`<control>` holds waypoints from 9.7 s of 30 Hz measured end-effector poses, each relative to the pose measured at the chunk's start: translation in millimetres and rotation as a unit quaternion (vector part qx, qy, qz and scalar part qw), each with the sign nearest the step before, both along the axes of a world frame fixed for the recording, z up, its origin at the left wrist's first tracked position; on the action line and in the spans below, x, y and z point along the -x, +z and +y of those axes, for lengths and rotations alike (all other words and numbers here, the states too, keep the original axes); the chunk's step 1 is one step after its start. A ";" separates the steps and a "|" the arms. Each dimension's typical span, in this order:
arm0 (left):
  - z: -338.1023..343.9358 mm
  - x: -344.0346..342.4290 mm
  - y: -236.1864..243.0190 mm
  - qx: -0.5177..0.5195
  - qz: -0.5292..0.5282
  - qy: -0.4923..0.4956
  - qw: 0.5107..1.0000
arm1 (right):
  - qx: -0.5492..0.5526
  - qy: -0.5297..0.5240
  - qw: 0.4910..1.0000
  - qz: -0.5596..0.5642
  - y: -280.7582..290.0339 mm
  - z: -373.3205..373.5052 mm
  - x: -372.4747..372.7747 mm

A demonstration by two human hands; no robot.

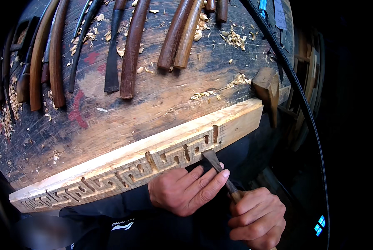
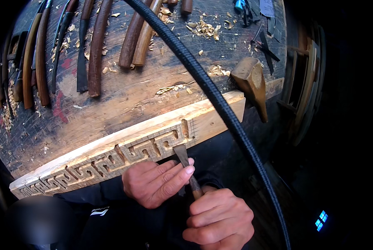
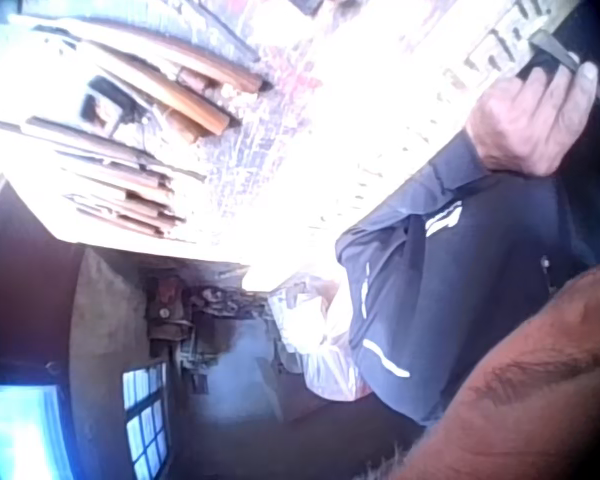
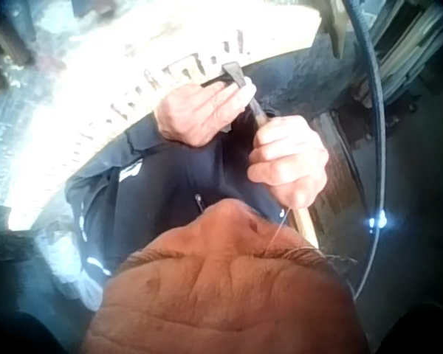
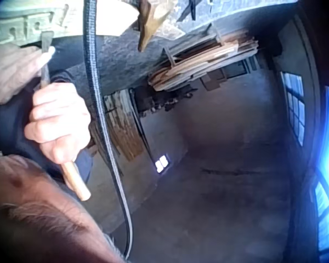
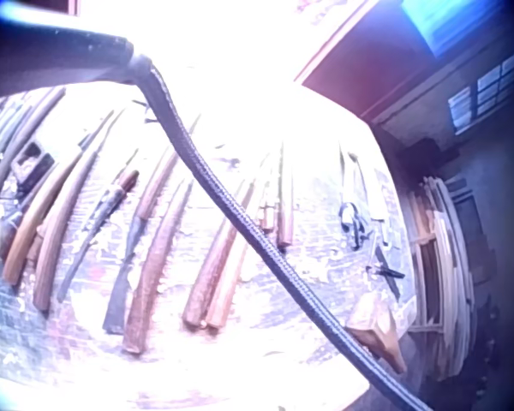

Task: The person is carving a pattern into a wooden board by striking a chisel with a wooden mallet and then performing finer carving using the chisel by hand.

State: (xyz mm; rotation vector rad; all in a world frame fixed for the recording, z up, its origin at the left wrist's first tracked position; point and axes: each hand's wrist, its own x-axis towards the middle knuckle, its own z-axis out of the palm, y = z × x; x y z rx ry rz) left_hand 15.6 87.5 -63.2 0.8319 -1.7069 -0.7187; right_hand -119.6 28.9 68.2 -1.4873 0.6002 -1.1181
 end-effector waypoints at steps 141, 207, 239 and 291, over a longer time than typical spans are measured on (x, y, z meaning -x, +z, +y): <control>-5.1 7.0 -0.9 0.033 -0.065 -0.022 0.997 | 0.076 -0.016 0.995 -0.066 -16.3 7.1 39.7; -6.0 11.5 5.5 0.091 -0.120 -0.035 0.988 | 0.129 -0.011 0.982 -0.139 -16.9 43.6 56.8; -8.5 21.0 2.6 0.090 -0.119 0.021 0.989 | 0.075 -0.014 0.987 -0.145 -18.2 14.6 59.9; -10.7 19.9 -4.2 0.112 -0.109 -0.001 0.988 | 0.095 -0.067 0.985 -0.129 -29.2 23.5 58.3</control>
